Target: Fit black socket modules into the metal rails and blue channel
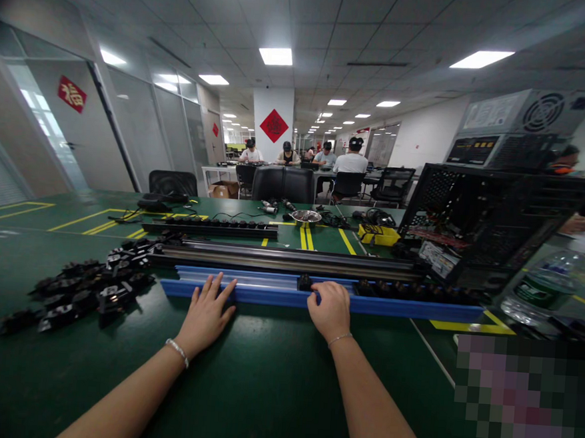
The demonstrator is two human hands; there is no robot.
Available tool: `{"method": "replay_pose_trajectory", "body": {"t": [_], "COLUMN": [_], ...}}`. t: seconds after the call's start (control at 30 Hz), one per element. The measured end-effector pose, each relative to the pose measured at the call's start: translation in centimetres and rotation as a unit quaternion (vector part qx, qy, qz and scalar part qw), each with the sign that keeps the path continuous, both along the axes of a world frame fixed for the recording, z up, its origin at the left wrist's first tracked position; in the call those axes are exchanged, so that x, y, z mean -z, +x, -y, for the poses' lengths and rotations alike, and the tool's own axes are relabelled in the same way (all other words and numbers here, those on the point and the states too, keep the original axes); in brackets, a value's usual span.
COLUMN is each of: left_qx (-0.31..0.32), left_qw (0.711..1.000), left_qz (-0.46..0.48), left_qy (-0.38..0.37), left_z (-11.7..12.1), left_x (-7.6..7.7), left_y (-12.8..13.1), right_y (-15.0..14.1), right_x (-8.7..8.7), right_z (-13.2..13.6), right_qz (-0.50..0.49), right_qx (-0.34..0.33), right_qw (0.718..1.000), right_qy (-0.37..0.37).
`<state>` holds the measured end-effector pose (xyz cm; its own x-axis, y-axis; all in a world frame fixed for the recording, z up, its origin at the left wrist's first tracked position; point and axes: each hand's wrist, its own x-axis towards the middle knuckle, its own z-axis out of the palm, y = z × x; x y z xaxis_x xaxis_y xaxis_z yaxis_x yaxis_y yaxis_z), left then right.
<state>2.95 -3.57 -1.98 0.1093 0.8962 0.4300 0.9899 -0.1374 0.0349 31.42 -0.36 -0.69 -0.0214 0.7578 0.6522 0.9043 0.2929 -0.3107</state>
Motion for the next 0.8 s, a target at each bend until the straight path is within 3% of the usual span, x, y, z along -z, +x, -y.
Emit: {"method": "replay_pose_trajectory", "body": {"t": [0.23,0.8], "left_qx": [-0.002,-0.005], "left_qw": [1.0,1.0], "left_qz": [0.001,0.006], "left_qy": [-0.002,0.003], "left_z": [0.1,0.2], "left_x": [-0.2,-0.4], "left_y": [0.1,0.4], "right_y": [-1.0,-2.0], "right_x": [-0.5,-0.6], "right_z": [0.4,0.7], "right_qz": [0.025,0.05], "right_qx": [-0.046,-0.08], "right_qw": [0.998,0.995], "right_qy": [-0.02,-0.044]}}
